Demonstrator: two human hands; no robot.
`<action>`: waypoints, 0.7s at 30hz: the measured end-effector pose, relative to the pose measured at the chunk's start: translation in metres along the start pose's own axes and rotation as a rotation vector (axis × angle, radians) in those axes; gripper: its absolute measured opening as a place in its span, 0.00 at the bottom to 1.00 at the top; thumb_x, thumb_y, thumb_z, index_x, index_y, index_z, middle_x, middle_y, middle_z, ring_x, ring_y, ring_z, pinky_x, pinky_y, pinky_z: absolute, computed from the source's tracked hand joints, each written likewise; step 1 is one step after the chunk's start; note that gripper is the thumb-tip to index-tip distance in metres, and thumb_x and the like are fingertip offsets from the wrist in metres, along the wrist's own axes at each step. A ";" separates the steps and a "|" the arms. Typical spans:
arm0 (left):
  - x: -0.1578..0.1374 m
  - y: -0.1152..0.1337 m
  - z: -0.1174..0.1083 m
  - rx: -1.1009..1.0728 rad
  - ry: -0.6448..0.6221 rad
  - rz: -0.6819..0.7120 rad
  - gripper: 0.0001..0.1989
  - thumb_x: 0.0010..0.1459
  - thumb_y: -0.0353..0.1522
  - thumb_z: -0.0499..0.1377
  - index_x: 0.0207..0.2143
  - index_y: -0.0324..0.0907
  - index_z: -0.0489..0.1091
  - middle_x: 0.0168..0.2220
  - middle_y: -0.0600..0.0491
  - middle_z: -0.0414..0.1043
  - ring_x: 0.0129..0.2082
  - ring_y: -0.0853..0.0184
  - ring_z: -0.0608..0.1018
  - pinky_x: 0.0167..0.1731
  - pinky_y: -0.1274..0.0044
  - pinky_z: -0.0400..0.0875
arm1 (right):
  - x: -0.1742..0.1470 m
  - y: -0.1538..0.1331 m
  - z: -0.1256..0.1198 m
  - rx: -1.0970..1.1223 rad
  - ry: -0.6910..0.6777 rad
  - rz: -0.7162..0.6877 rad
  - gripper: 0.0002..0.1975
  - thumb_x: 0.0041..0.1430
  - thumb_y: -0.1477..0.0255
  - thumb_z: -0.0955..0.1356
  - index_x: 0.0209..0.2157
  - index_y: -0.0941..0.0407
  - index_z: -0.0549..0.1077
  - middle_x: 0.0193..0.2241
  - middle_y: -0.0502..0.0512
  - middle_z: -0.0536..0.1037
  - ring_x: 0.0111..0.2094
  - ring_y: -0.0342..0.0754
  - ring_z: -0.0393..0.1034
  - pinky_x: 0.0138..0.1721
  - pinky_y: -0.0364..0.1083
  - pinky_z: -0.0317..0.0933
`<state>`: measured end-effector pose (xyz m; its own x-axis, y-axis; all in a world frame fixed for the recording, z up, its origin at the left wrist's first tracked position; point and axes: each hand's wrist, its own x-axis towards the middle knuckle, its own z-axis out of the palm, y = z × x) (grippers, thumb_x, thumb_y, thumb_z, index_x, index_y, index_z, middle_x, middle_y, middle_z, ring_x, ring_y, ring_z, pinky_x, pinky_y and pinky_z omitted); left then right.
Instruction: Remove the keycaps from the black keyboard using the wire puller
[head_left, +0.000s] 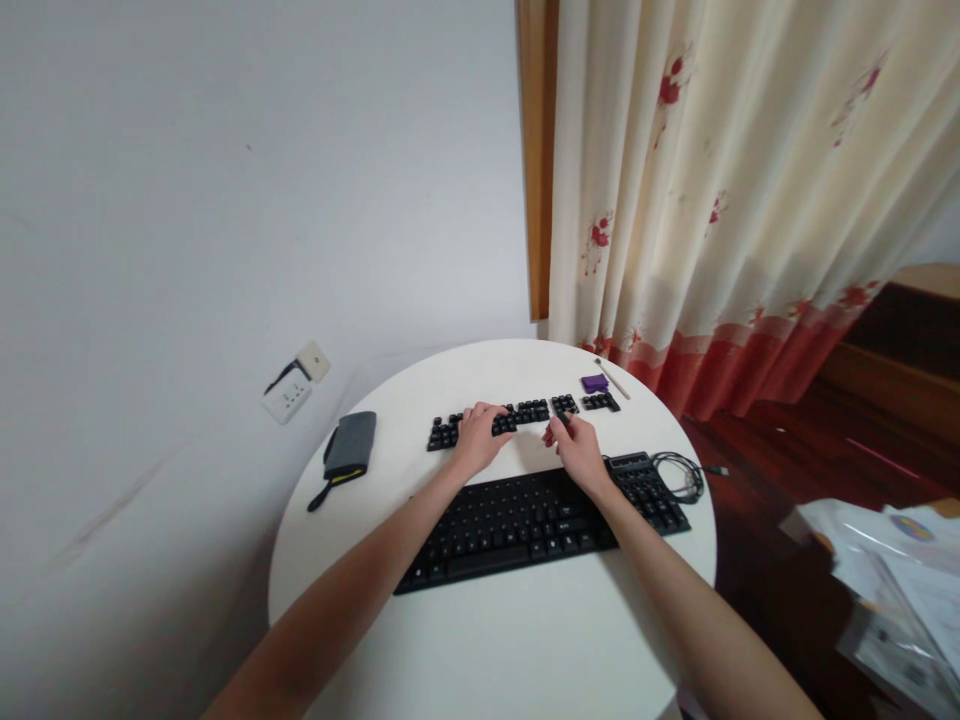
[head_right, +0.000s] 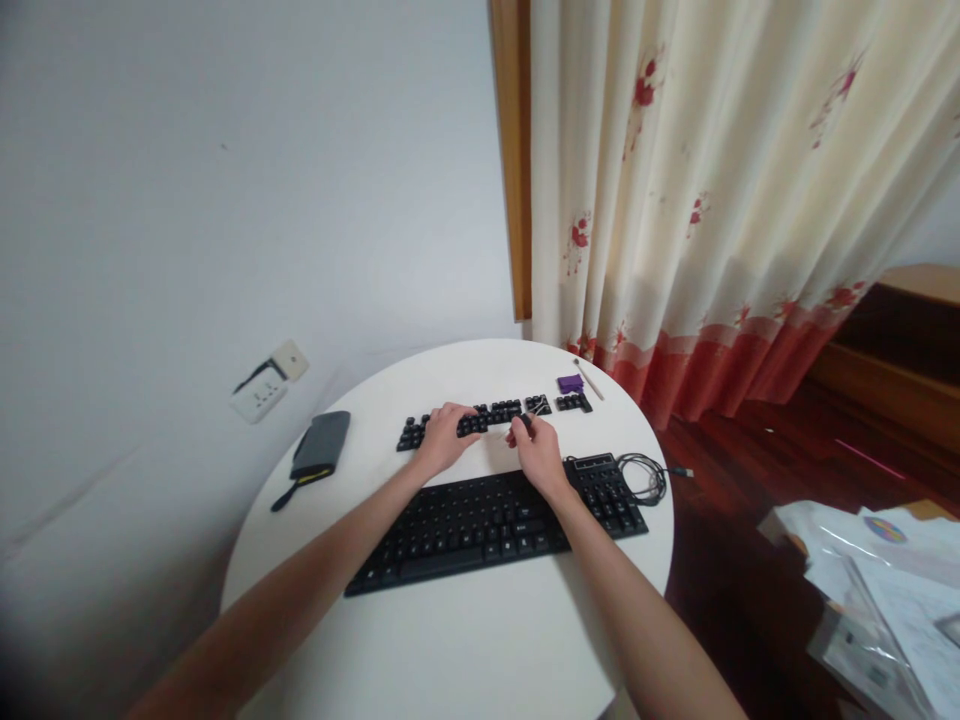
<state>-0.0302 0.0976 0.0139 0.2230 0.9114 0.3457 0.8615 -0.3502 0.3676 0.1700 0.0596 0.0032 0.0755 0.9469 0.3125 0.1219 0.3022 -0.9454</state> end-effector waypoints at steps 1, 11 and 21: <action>-0.006 0.001 -0.005 -0.047 -0.032 0.040 0.15 0.54 0.31 0.65 0.45 0.44 0.72 0.46 0.49 0.71 0.47 0.58 0.70 0.50 0.66 0.64 | 0.000 -0.002 -0.002 -0.016 -0.029 -0.010 0.19 0.63 0.57 0.63 0.26 0.57 0.70 0.23 0.54 0.75 0.25 0.46 0.69 0.27 0.43 0.62; -0.085 0.046 -0.027 -0.345 -0.280 0.134 0.08 0.61 0.28 0.55 0.36 0.42 0.74 0.35 0.54 0.75 0.34 0.66 0.74 0.37 0.76 0.67 | -0.015 -0.032 -0.024 -0.133 -0.744 -0.095 0.15 0.62 0.62 0.67 0.29 0.59 0.76 0.23 0.50 0.75 0.25 0.44 0.66 0.29 0.42 0.60; -0.095 0.051 -0.019 -0.309 -0.294 0.221 0.07 0.57 0.24 0.54 0.30 0.41 0.70 0.31 0.53 0.70 0.35 0.65 0.72 0.38 0.75 0.65 | -0.019 -0.037 -0.027 -0.076 -0.947 0.017 0.18 0.57 0.59 0.70 0.29 0.61 0.79 0.24 0.50 0.75 0.26 0.43 0.65 0.29 0.41 0.60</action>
<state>-0.0159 -0.0106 0.0160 0.5434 0.8149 0.2015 0.6130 -0.5493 0.5679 0.1908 0.0273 0.0348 -0.7519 0.6564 0.0620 0.1952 0.3114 -0.9300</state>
